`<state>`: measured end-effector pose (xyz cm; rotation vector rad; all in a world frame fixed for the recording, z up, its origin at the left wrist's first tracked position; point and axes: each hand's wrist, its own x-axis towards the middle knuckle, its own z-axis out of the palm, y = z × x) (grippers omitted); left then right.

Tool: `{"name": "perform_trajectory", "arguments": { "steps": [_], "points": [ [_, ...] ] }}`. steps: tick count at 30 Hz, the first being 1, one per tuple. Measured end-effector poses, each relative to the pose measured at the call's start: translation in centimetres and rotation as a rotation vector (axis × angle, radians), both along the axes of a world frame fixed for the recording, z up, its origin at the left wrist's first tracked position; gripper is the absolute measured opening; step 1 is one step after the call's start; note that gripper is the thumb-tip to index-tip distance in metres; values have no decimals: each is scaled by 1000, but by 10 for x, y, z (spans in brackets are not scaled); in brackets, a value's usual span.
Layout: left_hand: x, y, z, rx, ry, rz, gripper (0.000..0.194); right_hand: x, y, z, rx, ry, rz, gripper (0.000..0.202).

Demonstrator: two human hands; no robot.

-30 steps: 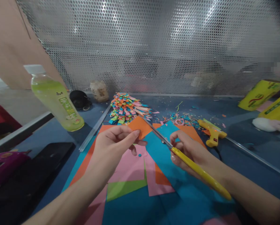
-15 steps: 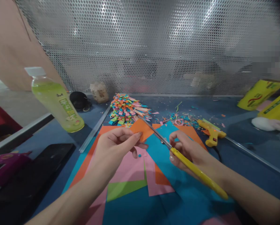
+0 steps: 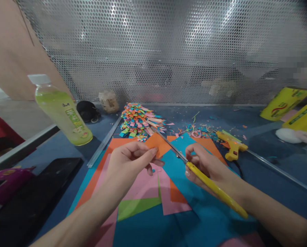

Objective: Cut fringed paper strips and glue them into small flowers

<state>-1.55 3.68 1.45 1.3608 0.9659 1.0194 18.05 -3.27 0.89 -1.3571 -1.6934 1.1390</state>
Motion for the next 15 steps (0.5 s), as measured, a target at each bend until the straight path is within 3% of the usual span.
{"name": "perform_trajectory", "arguments": {
  "steps": [8, 15],
  "points": [
    [1, 0, 1, -3, 25, 4, 22, 3, 0, -8, 69, 13, 14, 25],
    [2, 1, -1, 1, 23, 15, 22, -1, 3, -1, 13, 18, -86, 31]
  ]
}}
